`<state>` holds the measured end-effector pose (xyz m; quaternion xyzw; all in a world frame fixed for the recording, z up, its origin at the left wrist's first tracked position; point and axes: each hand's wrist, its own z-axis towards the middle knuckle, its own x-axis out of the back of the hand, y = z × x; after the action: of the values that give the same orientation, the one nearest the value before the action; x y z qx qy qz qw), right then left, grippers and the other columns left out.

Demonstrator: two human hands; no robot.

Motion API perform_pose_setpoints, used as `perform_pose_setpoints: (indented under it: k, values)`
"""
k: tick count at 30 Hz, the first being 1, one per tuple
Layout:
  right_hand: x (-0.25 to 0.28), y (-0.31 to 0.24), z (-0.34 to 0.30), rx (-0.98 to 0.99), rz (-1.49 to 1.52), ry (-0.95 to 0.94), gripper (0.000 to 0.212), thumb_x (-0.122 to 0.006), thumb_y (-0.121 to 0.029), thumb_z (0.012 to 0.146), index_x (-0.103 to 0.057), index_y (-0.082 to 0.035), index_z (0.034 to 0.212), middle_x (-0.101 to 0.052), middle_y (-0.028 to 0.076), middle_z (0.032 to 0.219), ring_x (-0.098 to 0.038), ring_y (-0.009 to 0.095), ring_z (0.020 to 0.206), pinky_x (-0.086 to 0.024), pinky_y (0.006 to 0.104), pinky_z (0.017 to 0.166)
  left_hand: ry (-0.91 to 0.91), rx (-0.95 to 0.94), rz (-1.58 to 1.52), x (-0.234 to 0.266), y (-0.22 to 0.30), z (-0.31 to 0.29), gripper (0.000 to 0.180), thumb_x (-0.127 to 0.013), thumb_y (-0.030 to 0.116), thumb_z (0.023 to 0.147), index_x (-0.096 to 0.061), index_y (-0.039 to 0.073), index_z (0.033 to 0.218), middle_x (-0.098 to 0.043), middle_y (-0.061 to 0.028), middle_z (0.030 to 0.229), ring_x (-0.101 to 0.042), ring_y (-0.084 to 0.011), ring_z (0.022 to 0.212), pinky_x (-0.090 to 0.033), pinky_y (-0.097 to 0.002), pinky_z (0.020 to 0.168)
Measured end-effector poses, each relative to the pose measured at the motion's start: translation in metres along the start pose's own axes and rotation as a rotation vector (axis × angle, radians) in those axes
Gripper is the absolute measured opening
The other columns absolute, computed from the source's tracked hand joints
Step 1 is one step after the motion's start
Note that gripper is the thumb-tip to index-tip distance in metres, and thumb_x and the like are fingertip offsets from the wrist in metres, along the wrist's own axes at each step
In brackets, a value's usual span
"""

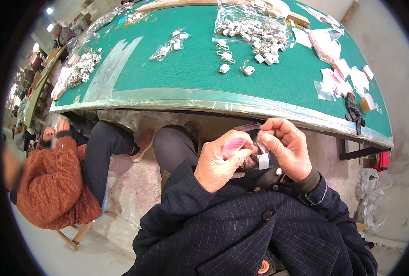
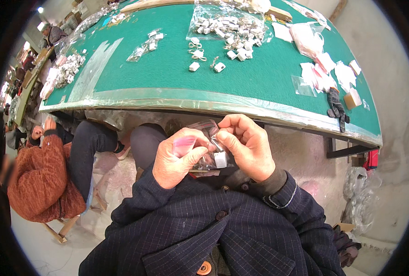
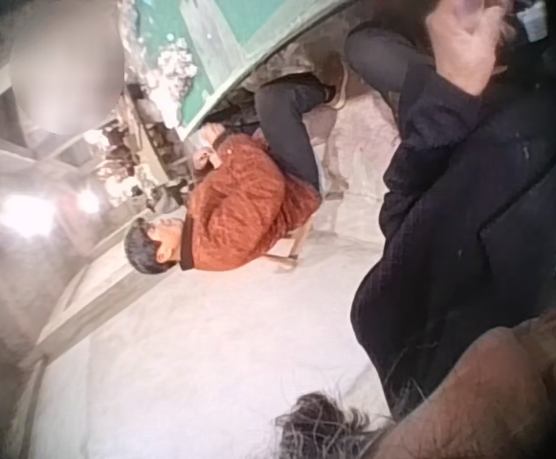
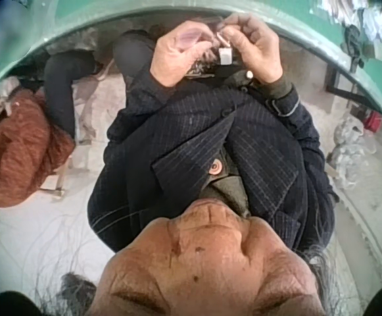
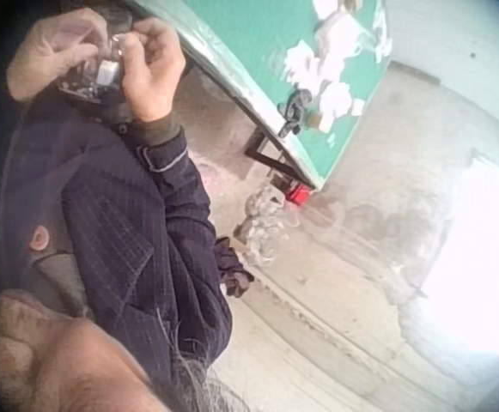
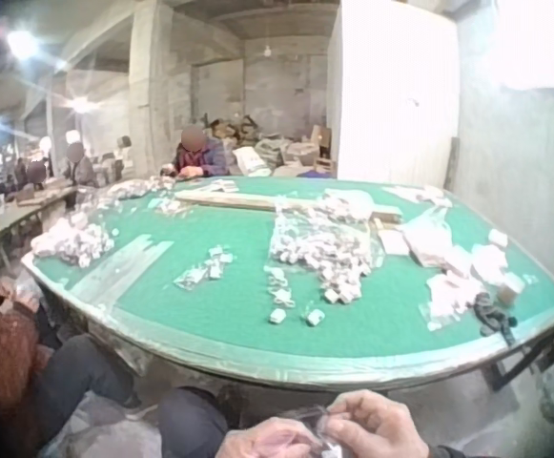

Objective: The person repeatedly picks small white components from a green table, places them into clear plastic bags, and sets the filled bags aside. The hands work one item at a time, occasionally adjusting the bag opening before sealing it.

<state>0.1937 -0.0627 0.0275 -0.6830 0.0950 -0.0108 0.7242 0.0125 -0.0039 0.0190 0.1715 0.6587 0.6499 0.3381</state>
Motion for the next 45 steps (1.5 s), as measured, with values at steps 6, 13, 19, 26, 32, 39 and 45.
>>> perform_pose_setpoints:
  k: [6,13,19,26,32,39,45]
  values:
    - [-0.002,0.000,-0.001,-0.111,0.057,-0.074,0.024,-0.059,-0.012,0.095,-0.051,-0.001,0.115,-0.061,0.002,0.089,-0.057,0.008,0.079,-0.045,0.0201,0.075,0.001,0.063,-0.004,0.007,0.003,-0.001,0.008,-0.062,0.002,0.091,-0.059,-0.001,0.097,-0.066,-0.0083,0.088,-0.065,-0.0121,0.075,-0.052,-0.0243,0.068]
    - [-0.003,0.005,-0.002,-0.120,-0.056,-0.050,0.035,-0.066,-0.010,0.090,-0.049,-0.001,0.118,-0.063,0.004,0.092,-0.057,0.006,0.082,-0.048,0.0212,0.071,0.048,0.031,0.156,0.010,-0.001,0.000,0.010,-0.064,0.009,0.092,-0.059,0.001,0.094,-0.065,-0.0047,0.083,-0.065,-0.0111,0.074,-0.052,-0.0237,0.067]
    - [-0.005,0.009,-0.002,-0.005,-0.226,0.006,0.018,-0.068,-0.009,0.088,-0.061,-0.002,0.103,-0.063,-0.001,0.088,-0.057,0.005,0.076,-0.047,0.0205,0.066,0.038,0.112,0.163,0.008,-0.001,-0.001,0.017,-0.063,0.017,0.094,-0.060,0.001,0.093,-0.064,-0.0025,0.080,-0.063,-0.0084,0.077,-0.051,-0.0232,0.068]
    - [0.000,0.004,-0.002,0.021,-0.394,-0.072,0.014,-0.060,-0.005,0.092,-0.062,0.001,0.104,-0.064,0.002,0.089,-0.058,0.007,0.079,-0.047,0.0210,0.067,-0.037,0.074,0.293,0.005,-0.005,0.003,0.015,-0.062,0.014,0.094,-0.061,-0.001,0.097,-0.065,-0.0039,0.086,-0.062,-0.0092,0.078,-0.050,-0.0233,0.070]
    - [0.002,0.004,-0.002,0.032,-0.281,0.017,0.015,-0.057,-0.013,0.096,-0.062,0.001,0.098,-0.065,0.003,0.083,-0.059,0.007,0.072,-0.048,0.0208,0.061,-0.130,0.144,0.284,0.005,-0.004,0.003,0.012,-0.061,0.009,0.092,-0.062,-0.002,0.097,-0.065,-0.0041,0.088,-0.061,-0.0086,0.077,-0.050,-0.0229,0.071]
    - [0.003,0.004,-0.003,-0.169,0.048,0.039,0.013,-0.060,-0.011,0.094,-0.059,-0.001,0.102,-0.062,0.001,0.079,-0.058,0.006,0.069,-0.047,0.0203,0.059,-0.053,0.137,0.119,0.006,-0.004,0.003,0.012,-0.062,0.011,0.092,-0.060,-0.001,0.096,-0.065,-0.0036,0.084,-0.062,-0.0075,0.074,-0.051,-0.0231,0.067]
    - [0.004,0.013,-0.006,-0.084,0.001,0.027,0.014,-0.062,-0.011,0.094,-0.060,0.000,0.101,-0.062,0.002,0.083,-0.055,0.005,0.073,-0.046,0.0205,0.065,-0.016,0.118,0.102,0.010,-0.009,0.002,0.017,-0.061,0.016,0.095,-0.060,-0.001,0.096,-0.066,-0.0031,0.085,-0.062,-0.0089,0.076,-0.050,-0.0242,0.068]
